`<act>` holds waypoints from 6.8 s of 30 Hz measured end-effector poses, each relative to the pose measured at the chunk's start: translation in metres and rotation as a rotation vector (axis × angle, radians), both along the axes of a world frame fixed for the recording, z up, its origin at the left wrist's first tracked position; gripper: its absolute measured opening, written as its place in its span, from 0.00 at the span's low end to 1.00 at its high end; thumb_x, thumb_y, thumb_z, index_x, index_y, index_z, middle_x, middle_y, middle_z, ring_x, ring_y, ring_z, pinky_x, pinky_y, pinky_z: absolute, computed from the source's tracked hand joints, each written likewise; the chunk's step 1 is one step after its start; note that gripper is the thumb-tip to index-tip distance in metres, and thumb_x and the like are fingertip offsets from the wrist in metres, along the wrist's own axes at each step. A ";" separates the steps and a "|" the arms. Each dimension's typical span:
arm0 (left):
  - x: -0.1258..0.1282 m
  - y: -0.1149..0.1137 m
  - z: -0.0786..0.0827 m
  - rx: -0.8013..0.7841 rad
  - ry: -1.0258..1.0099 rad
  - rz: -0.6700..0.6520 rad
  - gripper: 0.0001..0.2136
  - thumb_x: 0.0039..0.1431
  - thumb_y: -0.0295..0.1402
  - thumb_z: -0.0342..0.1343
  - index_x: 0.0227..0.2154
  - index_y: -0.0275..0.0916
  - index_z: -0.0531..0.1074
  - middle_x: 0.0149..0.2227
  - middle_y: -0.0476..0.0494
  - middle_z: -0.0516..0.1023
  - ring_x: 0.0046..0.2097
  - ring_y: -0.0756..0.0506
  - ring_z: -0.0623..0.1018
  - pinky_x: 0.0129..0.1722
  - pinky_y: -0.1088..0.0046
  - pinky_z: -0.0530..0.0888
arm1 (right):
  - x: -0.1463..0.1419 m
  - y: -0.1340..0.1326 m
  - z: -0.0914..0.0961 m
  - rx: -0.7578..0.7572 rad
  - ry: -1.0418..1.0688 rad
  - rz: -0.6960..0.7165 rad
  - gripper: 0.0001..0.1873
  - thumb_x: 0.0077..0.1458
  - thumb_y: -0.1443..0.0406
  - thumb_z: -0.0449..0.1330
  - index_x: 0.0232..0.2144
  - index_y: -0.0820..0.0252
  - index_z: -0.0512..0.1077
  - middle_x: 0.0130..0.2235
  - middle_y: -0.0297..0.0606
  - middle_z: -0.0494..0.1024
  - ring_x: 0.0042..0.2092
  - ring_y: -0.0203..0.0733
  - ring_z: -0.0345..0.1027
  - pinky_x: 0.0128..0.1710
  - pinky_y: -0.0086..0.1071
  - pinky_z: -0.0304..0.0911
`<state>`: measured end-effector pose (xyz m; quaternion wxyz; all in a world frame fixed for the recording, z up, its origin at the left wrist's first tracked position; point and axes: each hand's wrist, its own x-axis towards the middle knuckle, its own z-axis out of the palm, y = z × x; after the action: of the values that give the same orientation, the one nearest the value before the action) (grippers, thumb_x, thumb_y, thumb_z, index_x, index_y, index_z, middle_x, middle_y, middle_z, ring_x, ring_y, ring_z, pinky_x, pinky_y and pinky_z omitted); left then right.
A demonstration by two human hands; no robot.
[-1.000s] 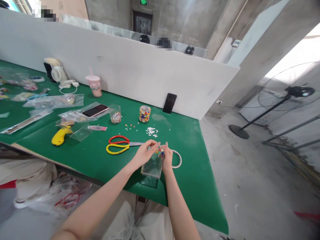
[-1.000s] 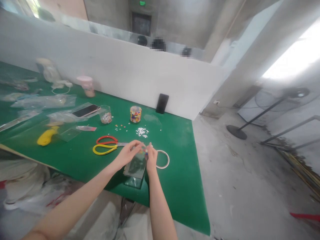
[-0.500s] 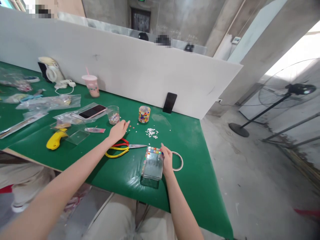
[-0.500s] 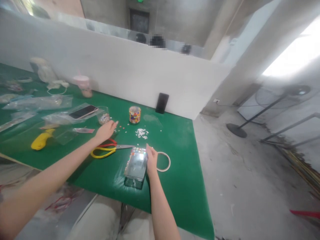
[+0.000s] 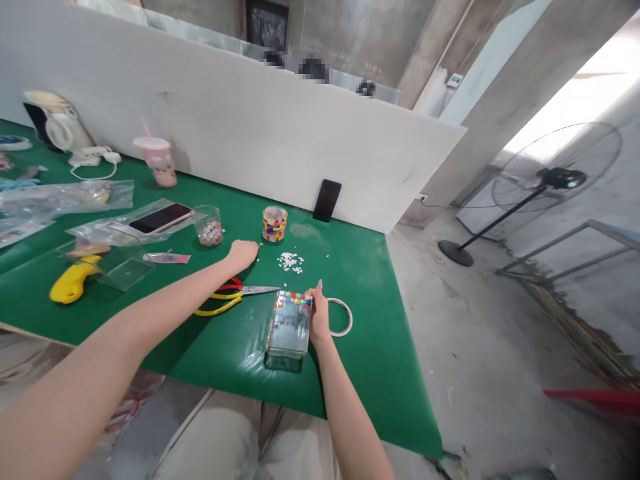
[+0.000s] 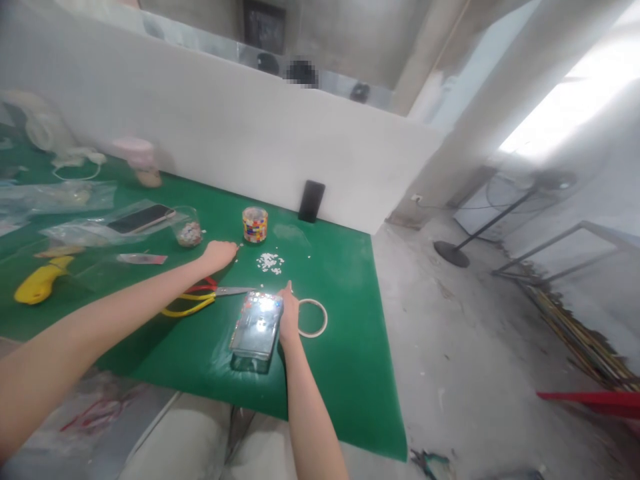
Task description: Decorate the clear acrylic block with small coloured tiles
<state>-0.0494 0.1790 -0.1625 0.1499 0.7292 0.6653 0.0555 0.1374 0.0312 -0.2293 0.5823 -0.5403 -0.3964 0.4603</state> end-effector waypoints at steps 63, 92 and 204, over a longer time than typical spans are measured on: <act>0.005 -0.281 0.124 -0.400 -1.869 -0.195 0.05 0.48 0.24 0.69 0.28 0.40 0.82 0.22 0.49 0.83 0.23 0.50 0.81 0.25 0.82 0.80 | 0.004 -0.201 0.162 0.419 -0.326 0.233 0.13 0.64 0.58 0.54 0.31 0.56 0.73 0.18 0.28 0.64 0.16 0.29 0.47 0.13 0.26 0.40; 0.013 -0.285 0.115 -0.316 -1.676 -0.094 0.02 0.48 0.30 0.68 0.24 0.40 0.81 0.20 0.52 0.81 0.21 0.52 0.80 0.24 0.84 0.78 | 0.003 -0.194 0.161 0.367 -0.355 0.332 0.07 0.63 0.63 0.56 0.31 0.55 0.69 0.18 0.23 0.58 0.16 0.26 0.45 0.14 0.23 0.42; -0.003 -0.282 0.116 -0.355 -1.143 -0.364 0.09 0.58 0.37 0.59 0.31 0.38 0.81 0.27 0.46 0.82 0.29 0.49 0.80 0.30 0.77 0.75 | 0.013 -0.199 0.183 0.279 -0.635 0.301 0.15 0.63 0.61 0.54 0.26 0.59 0.72 0.17 0.27 0.62 0.17 0.28 0.48 0.16 0.25 0.45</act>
<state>-0.0526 -0.1031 -0.0465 0.6082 0.6499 0.3439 0.2991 0.1501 -0.1681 -0.0461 0.4243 -0.5074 -0.6908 0.2921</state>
